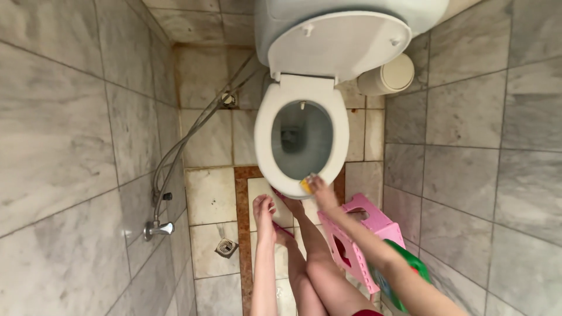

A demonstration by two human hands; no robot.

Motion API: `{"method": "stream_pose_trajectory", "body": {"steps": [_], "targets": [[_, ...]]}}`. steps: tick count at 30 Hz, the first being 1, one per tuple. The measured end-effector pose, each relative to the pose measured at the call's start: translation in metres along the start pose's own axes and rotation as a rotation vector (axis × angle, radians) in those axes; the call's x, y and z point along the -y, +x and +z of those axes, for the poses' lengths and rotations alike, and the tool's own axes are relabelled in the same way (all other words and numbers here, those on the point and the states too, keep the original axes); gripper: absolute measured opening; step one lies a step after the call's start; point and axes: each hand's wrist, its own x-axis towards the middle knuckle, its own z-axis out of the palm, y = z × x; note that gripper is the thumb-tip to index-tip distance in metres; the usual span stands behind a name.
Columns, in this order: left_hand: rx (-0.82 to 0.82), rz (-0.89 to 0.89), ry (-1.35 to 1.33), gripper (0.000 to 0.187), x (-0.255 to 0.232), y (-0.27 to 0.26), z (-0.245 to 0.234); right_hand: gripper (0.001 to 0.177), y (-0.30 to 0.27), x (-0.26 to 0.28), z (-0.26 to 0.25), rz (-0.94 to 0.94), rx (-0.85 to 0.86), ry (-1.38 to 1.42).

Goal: Cleaning the toilet and sink using a sponge and cleaning liquid.

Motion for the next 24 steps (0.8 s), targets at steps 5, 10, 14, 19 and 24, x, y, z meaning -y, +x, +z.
{"method": "stream_pose_trajectory", "body": {"steps": [5, 10, 14, 19, 24], "targets": [[0.087, 0.039, 0.043, 0.017, 0.01, -0.002, 0.021, 0.078, -0.001, -0.033, 0.02, -0.032, -0.198, 0.139], [0.084, 0.022, 0.065, 0.016, 0.027, 0.004, 0.023, 0.082, 0.02, -0.096, 0.04, -0.223, -0.257, 0.062], [0.07, -0.031, 0.143, 0.019, 0.036, 0.013, 0.022, 0.072, 0.093, -0.132, -0.029, -0.088, -0.521, 0.133], [0.062, -0.017, 0.16, 0.023, 0.052, 0.047, 0.019, 0.062, 0.194, -0.165, -0.08, -0.025, -0.702, 0.195], [-0.027, -0.054, 0.257, 0.025, 0.023, 0.063, 0.031, 0.054, 0.153, -0.17, -0.033, 0.062, -0.617, 0.318]]}}
